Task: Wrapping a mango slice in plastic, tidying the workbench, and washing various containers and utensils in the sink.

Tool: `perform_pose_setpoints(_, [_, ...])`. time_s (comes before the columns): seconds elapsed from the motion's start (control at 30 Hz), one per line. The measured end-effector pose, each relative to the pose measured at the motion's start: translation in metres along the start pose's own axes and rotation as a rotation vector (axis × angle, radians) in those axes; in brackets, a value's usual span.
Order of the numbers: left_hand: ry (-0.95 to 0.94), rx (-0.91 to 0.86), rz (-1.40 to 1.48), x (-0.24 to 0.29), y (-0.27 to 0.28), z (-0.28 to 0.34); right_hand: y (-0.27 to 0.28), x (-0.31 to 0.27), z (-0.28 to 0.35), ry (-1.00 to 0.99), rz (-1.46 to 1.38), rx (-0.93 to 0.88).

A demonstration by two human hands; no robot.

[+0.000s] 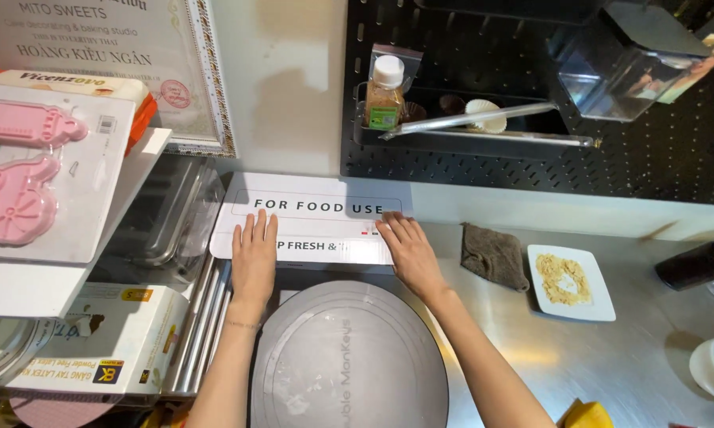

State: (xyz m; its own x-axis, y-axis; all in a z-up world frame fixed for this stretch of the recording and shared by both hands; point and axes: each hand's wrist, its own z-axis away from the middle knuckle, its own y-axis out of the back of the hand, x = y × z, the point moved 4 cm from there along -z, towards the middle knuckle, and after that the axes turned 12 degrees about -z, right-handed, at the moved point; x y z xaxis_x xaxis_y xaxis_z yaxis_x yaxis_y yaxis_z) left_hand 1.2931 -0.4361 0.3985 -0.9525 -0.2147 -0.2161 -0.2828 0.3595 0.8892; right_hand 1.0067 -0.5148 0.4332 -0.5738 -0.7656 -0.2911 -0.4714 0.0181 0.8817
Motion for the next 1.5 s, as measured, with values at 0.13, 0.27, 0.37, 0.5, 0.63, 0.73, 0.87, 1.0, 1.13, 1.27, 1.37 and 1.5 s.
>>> perform_pose_setpoints(0.13, [-0.035,-0.055,0.089,0.003,0.028,0.014,0.008,-0.003,0.023,0.022,0.045,0.04])
perform_pose_setpoints(0.27, [-0.156,-0.042,0.011,0.013,0.048,0.035,0.032,-0.019,0.055,0.003,0.04,-0.013])
perform_pose_setpoints(0.37, [0.008,0.068,0.401,-0.009,0.095,0.022,0.053,-0.017,0.062,-0.09,0.116,0.002])
perform_pose_setpoints(0.5, [0.578,-0.179,0.38,-0.031,0.177,0.001,0.137,-0.044,0.051,-0.589,-0.031,0.393])
perform_pose_setpoints(0.63, [0.589,-0.434,0.576,-0.017,0.107,0.002,0.065,0.004,0.059,-0.747,-0.148,0.344])
perform_pose_setpoints(0.73, [0.372,-0.439,0.355,-0.003,0.095,0.002,-0.001,0.017,0.057,-0.634,-0.012,0.017])
perform_pose_setpoints(0.87, [0.255,-0.269,-0.151,-0.001,0.12,-0.003,-0.017,0.008,0.037,-0.498,0.337,0.191])
perform_pose_setpoints(1.0, [0.419,0.084,1.722,0.004,0.017,0.004,-0.037,0.033,0.041,-0.689,0.384,0.125])
perform_pose_setpoints(1.13, [0.507,-0.131,0.537,-0.005,0.035,0.013,-0.019,0.039,0.04,-0.679,0.179,0.171])
perform_pose_setpoints(1.27, [0.521,-0.103,0.534,-0.025,0.067,0.03,0.046,-0.002,0.04,-0.777,-0.222,0.32])
perform_pose_setpoints(1.37, [0.437,0.198,0.84,-0.042,0.088,0.072,0.074,-0.008,0.07,-0.618,-0.391,0.551])
perform_pose_setpoints(1.5, [0.414,0.099,1.016,-0.033,0.196,0.182,0.161,-0.119,0.159,-0.568,-0.576,0.613])
